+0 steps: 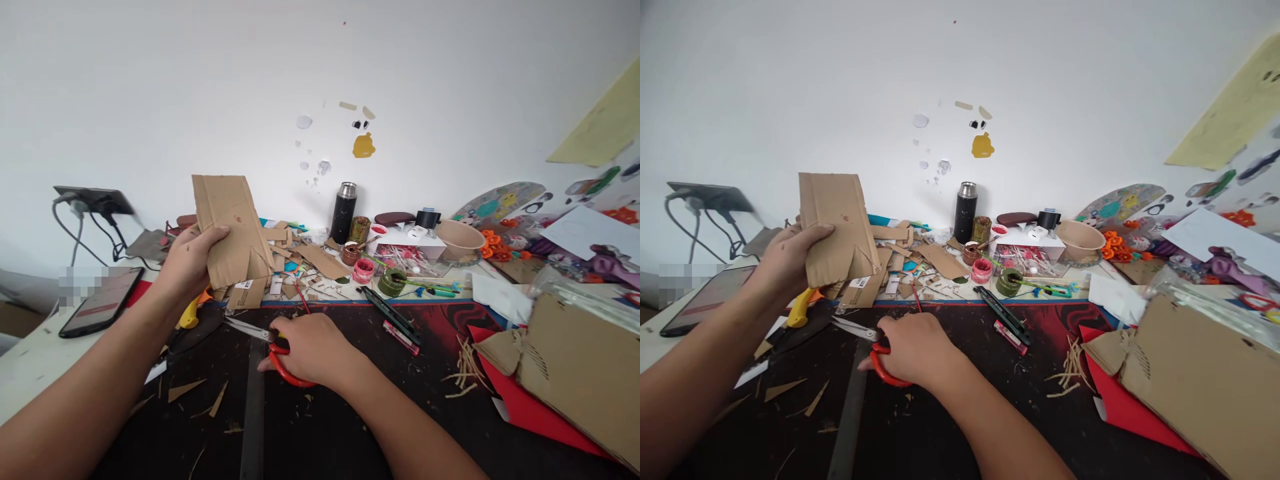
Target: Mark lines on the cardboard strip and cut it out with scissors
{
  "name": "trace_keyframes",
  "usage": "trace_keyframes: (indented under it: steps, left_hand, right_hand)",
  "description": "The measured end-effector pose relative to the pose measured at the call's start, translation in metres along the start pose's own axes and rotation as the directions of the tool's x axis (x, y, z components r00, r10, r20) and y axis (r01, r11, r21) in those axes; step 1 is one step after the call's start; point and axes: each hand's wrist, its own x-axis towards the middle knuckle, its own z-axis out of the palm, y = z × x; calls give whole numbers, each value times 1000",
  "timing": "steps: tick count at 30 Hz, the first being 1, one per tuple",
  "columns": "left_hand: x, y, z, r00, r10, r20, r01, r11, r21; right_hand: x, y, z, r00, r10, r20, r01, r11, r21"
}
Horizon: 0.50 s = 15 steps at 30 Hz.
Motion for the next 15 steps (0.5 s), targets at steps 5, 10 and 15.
trace_keyframes:
  steps: [5,10,15]
  left_hand:
    - [0,-11,4,999,-43,26,44,999,-24]
    - [-3,-17,6,997,-78,17,79,996,-33]
    - [-4,-17,10,995,-97,-13,96,994,-50]
  right_hand:
    - [-3,4,-4,1000,-25,12,25,999,21]
    - [-5,7,-3,999,-50,15,49,998,33]
    - [-5,10,-2,998,-65,-23,67,996,58]
